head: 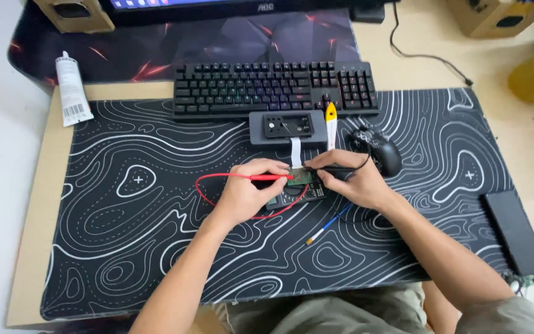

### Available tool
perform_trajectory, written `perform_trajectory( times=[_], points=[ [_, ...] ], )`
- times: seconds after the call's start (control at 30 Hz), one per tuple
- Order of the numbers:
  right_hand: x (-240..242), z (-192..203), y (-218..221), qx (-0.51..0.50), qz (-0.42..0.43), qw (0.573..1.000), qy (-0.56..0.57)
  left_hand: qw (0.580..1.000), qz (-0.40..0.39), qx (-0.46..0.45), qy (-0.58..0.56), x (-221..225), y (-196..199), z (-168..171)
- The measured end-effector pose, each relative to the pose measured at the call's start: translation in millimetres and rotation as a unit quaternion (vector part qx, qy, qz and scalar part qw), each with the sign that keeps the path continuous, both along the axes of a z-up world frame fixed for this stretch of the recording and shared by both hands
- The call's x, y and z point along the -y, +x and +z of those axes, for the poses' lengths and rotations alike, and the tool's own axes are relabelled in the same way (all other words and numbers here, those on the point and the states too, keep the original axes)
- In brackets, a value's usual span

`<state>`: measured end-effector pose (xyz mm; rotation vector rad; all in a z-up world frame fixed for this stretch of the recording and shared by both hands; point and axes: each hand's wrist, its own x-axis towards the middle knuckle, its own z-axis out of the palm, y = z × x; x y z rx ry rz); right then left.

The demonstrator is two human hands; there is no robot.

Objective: Testing a small circuit board using multimeter probes at a workstation

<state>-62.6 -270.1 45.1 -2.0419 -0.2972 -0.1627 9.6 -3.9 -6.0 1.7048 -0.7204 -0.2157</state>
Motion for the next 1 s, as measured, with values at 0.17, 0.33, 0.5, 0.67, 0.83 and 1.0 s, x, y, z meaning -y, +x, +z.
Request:
perform_trajectory(
  times=[0.17,0.33,0.5,0.67,0.83,1.0],
  points=[
    [3,-3,4,0.000,0.004,1.000,0.004,1.000,-0.007,0.012,-0.007,-1,3,8],
    [1,-5,-1,-0.005,0.001,1.000,-0.017,1.000,-0.013,0.009,0.018,-3,-1,9],
    [0,0,-1,0.025,0.026,0.999,-0.038,1.000,-0.013,0.016,0.010,-3,0,13],
    [36,-25,2,0.096,0.016,0.991,-0.093,0.999,-0.015,0.020,0.020,-5,1,12],
    [84,-28,10,0.201,-0.079,0.927,-0.308,1.000,-0.003,0.020,0.021,-5,-1,10],
    [102,-33,14,0.015,-0.163,0.909,-0.383,0.999,-0.002,0.034,0.011,-4,-1,10]
  ],
)
